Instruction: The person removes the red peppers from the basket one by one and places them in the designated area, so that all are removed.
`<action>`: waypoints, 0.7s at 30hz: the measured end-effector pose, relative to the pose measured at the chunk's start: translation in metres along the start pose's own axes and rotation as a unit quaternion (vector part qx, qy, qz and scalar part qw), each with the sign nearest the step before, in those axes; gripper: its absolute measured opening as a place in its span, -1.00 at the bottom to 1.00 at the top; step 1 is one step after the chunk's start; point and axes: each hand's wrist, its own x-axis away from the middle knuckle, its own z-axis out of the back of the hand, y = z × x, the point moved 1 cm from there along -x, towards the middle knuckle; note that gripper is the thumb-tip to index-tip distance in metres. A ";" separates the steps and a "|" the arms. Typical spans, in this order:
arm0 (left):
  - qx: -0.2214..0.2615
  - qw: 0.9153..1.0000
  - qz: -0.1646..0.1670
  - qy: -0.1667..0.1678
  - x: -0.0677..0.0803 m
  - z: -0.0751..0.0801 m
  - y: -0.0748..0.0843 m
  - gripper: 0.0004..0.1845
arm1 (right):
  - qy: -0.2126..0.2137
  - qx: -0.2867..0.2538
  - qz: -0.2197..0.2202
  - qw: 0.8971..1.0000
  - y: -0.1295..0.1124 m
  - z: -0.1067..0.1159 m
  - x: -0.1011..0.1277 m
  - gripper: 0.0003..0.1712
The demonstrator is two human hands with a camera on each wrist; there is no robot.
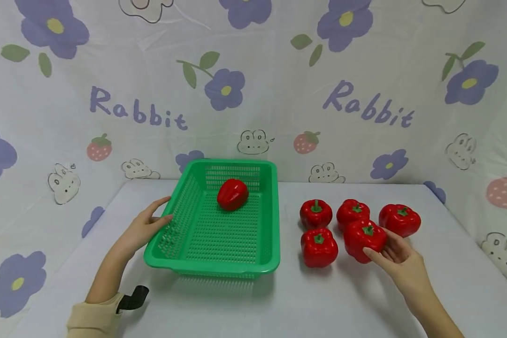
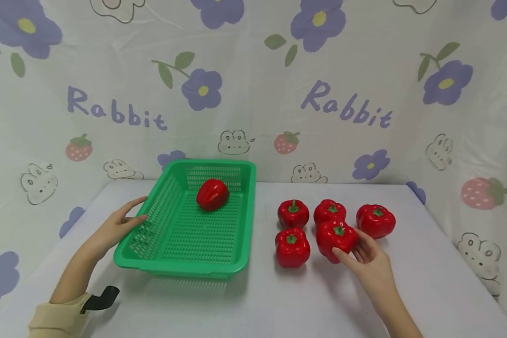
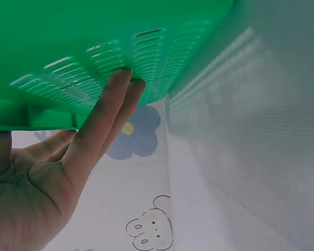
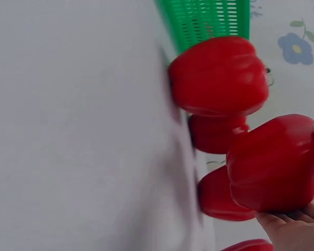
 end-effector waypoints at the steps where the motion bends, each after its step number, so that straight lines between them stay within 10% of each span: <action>1: -0.001 1.000 0.001 -0.001 0.000 0.000 0.000 -0.29 | -0.006 0.003 -0.011 1.000 0.003 0.000 -0.001 0.11; 9: 0.001 1.000 0.005 -0.001 0.001 -0.001 0.000 -0.28 | -0.030 -0.003 -0.071 0.997 0.018 -0.006 -0.005 0.13; 21: -0.001 1.000 0.006 -0.002 0.000 0.000 0.000 -0.28 | -0.036 -0.003 -0.043 0.998 0.025 -0.007 -0.006 0.16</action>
